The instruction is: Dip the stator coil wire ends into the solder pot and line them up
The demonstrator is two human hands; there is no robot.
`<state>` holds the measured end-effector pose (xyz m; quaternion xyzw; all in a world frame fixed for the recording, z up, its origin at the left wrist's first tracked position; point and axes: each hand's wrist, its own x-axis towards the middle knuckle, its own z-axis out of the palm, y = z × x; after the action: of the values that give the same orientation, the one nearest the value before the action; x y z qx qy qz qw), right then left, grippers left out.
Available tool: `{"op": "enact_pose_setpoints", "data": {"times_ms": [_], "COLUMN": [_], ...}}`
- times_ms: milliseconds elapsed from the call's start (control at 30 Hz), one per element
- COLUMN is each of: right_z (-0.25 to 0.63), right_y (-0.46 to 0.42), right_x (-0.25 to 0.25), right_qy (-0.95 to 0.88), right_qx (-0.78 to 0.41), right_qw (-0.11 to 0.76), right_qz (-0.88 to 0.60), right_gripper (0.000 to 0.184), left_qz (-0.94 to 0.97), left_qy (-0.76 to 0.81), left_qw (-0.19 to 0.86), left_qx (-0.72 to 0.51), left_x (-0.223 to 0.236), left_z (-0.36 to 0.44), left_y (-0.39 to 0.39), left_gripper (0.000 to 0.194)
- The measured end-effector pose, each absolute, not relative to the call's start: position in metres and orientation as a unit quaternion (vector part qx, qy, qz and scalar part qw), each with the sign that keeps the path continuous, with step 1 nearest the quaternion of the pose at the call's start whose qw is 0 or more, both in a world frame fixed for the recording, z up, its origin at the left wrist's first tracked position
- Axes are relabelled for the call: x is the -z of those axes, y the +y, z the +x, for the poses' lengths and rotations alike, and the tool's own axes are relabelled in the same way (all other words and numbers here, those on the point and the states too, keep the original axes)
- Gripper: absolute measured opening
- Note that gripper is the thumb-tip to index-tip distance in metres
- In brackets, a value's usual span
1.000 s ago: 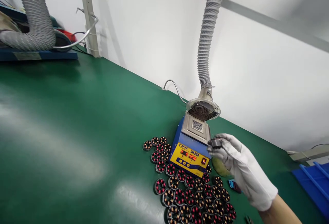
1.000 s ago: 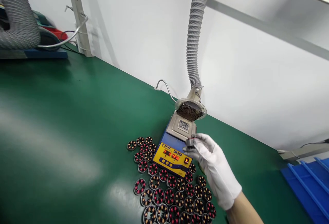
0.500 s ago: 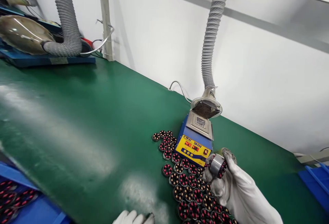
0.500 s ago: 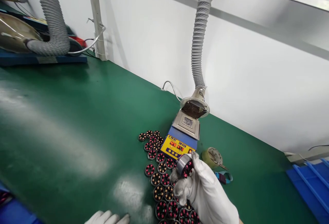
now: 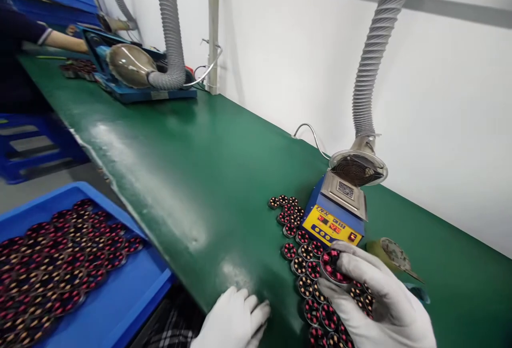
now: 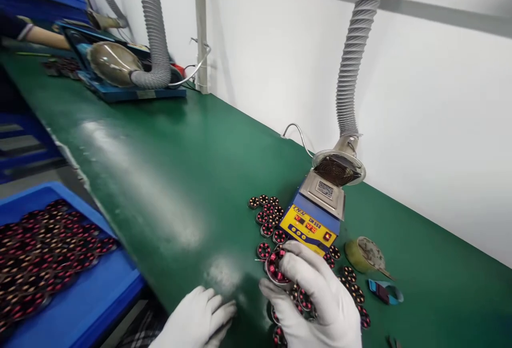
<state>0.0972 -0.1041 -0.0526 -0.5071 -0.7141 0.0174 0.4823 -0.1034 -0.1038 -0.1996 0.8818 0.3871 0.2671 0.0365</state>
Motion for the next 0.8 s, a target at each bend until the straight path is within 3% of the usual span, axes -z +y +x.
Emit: {"op": "enact_pose_setpoints", "data": {"times_ms": [167, 300, 367, 567, 667, 800], "right_z": [0.087, 0.079, 0.076, 0.067, 0.055, 0.027], "right_y": [-0.102, -0.101, -0.101, -0.098, -0.094, -0.096], "right_x": [0.059, 0.065, 0.065, 0.061, 0.066, 0.086], "right_qy": [-0.759, -0.751, -0.744, -0.771, -0.787, -0.735], "right_qx": [0.012, -0.111, -0.180, -0.250, -0.278, -0.355], "right_qw": [0.454, 0.477, 0.479, 0.441, 0.420, 0.428], "right_qz": [-0.467, -0.443, -0.431, -0.385, -0.354, -0.388], "right_gripper": [0.043, 0.032, 0.026, 0.027, 0.024, 0.019], "left_qz": [0.863, 0.783, 0.727, 0.770, 0.843, 0.885], "left_qy": [0.412, 0.439, 0.461, 0.363, 0.296, 0.318], "left_qw": [0.178, 0.374, 0.425, 0.275, 0.209, 0.211], "left_qx": [-0.230, -0.233, -0.280, -0.446, -0.397, -0.267], "left_x": [0.189, 0.173, 0.158, 0.102, 0.081, 0.076], "left_z": [-0.106, -0.120, -0.130, -0.152, -0.160, -0.174], "left_y": [-0.107, -0.103, -0.102, -0.098, -0.092, -0.095], "left_gripper": [0.016, 0.024, 0.027, 0.032, 0.031, 0.019]}}
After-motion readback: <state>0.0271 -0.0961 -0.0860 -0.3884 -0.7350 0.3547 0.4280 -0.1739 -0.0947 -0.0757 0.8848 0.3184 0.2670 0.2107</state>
